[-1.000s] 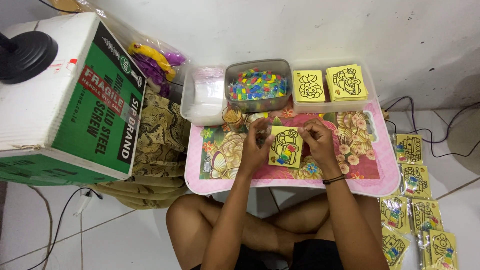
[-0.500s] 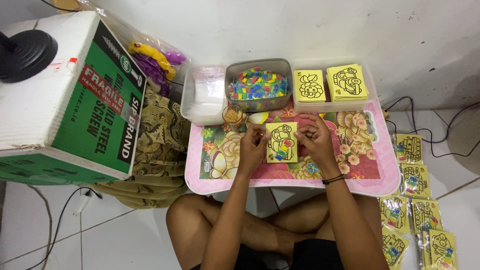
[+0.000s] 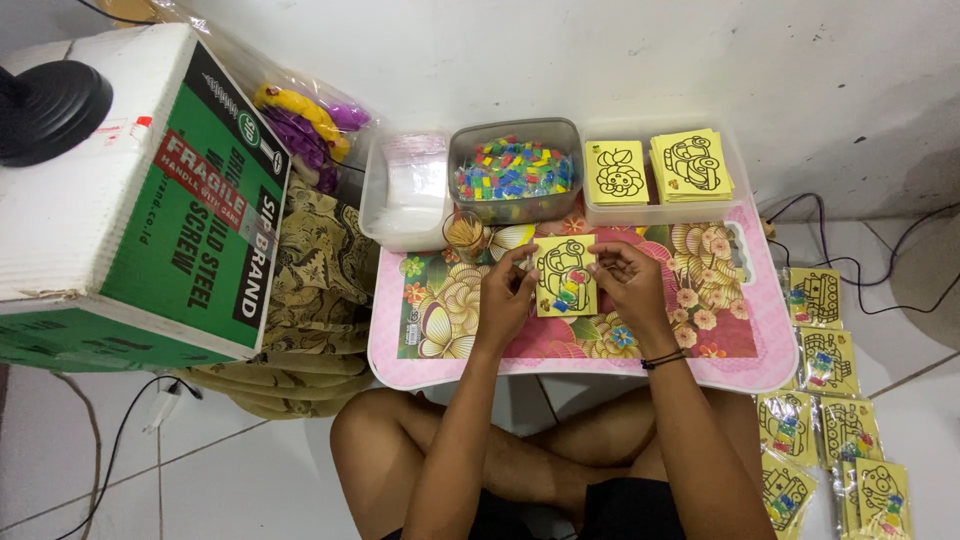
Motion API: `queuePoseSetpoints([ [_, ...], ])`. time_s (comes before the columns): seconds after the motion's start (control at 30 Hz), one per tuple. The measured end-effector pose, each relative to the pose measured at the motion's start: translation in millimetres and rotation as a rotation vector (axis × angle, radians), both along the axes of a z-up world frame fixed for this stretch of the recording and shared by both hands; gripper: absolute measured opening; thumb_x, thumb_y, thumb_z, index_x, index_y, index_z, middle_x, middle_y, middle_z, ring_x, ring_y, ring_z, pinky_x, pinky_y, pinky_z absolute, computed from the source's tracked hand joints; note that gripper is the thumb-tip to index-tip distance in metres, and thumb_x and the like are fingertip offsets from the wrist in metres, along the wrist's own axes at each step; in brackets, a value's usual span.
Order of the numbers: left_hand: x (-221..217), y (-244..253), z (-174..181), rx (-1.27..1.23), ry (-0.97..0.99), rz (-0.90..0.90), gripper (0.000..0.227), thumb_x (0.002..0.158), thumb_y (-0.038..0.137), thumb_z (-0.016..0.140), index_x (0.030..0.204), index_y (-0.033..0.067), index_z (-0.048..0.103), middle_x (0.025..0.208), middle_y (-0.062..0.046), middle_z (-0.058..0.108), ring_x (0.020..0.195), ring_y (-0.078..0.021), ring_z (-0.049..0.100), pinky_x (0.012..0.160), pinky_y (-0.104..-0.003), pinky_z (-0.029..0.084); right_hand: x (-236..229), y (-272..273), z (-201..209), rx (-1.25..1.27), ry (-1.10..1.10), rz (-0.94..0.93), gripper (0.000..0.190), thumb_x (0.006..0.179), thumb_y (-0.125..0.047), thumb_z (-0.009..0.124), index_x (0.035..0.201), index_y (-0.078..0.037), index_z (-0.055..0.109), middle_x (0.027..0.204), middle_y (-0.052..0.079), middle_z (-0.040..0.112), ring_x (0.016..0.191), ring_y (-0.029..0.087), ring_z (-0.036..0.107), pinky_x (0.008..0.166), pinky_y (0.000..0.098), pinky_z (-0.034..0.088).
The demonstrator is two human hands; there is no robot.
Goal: The person places colorful plastic pieces onto yellow cards with drawings, then slides each card into a small plastic bag.
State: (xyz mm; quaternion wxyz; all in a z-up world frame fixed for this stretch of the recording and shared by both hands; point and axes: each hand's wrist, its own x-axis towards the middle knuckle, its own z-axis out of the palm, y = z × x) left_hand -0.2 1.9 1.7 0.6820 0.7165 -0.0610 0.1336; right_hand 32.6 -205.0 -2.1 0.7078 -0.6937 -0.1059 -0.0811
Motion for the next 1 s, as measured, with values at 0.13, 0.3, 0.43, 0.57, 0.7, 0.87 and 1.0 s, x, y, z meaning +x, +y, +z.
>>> queuePoseSetpoints([
  [0.13, 1, -1, -2, 0.025, -0.025, -0.007, 0.034, 0.099, 0.007, 0.062, 0.132, 0.0059, 0.066, 0.063, -0.013, 0.061, 0.057, -0.0163, 0.052, 0.055, -0.030, 0.042, 0, 1, 0, -0.003, 0.040, -0.025, 0.027, 0.090, -0.002, 0.075, 0.116, -0.001, 0.072, 0.095, 0.007, 0.066, 0.083, 0.011, 0.065, 0.067, 0.0215, 0.057],
  [0.3, 3, -1, -5, 0.018, -0.043, 0.026, 0.037, 0.097, 0.003, 0.063, 0.133, 0.0091, 0.068, 0.063, -0.014, 0.062, 0.055, -0.0189, 0.055, 0.054, -0.030, 0.045, 1, 1, -2, -0.007, 0.049, -0.057, 0.028, 0.090, -0.006, 0.079, 0.116, 0.000, 0.070, 0.097, 0.010, 0.067, 0.085, 0.011, 0.065, 0.069, 0.0236, 0.058],
  [0.43, 1, -2, -2, 0.023, -0.048, 0.036, 0.038, 0.096, 0.003, 0.064, 0.133, 0.0096, 0.067, 0.063, -0.014, 0.061, 0.055, -0.0182, 0.054, 0.054, -0.030, 0.043, 2, 2, -2, -0.021, 0.059, -0.059, 0.020, 0.090, -0.006, 0.080, 0.108, -0.001, 0.074, 0.087, 0.009, 0.068, 0.077, 0.009, 0.065, 0.065, 0.0207, 0.058],
  [0.57, 1, -3, -3, 0.039, -0.053, 0.041, 0.039, 0.095, 0.003, 0.066, 0.133, 0.0099, 0.068, 0.068, -0.016, 0.063, 0.058, -0.0208, 0.058, 0.055, -0.031, 0.046, -2, 4, 6, -0.036, 0.061, -0.086, 0.019, 0.090, -0.004, 0.078, 0.109, -0.003, 0.074, 0.084, 0.007, 0.067, 0.076, 0.007, 0.064, 0.067, 0.0188, 0.057],
  [0.7, 2, -4, -3, 0.026, -0.040, 0.023, 0.039, 0.095, 0.000, 0.065, 0.133, 0.0087, 0.068, 0.082, -0.019, 0.068, 0.066, -0.0253, 0.066, 0.060, -0.034, 0.052, -4, 5, 11, -0.025, 0.053, -0.102, 0.019, 0.092, -0.004, 0.076, 0.110, -0.001, 0.074, 0.085, 0.008, 0.067, 0.077, 0.009, 0.063, 0.068, 0.0208, 0.056],
  [0.87, 0, -3, 6, 0.004, -0.032, 0.012, 0.036, 0.093, -0.003, 0.066, 0.129, 0.0055, 0.069, 0.110, -0.022, 0.066, 0.077, -0.0299, 0.072, 0.066, -0.038, 0.056, -2, 5, 6, -0.021, 0.038, -0.112, 0.020, 0.091, -0.004, 0.077, 0.110, -0.001, 0.073, 0.085, 0.009, 0.066, 0.078, 0.009, 0.063, 0.070, 0.0204, 0.056],
  [1.0, 2, -3, 3, -0.012, -0.026, -0.005, 0.035, 0.094, -0.002, 0.067, 0.129, 0.0047, 0.068, 0.120, -0.019, 0.063, 0.083, -0.0303, 0.074, 0.070, -0.039, 0.058, -5, 7, 12, -0.004, 0.024, -0.131, 0.020, 0.091, -0.003, 0.077, 0.110, -0.002, 0.074, 0.085, 0.007, 0.066, 0.080, 0.007, 0.063, 0.074, 0.0200, 0.056],
])
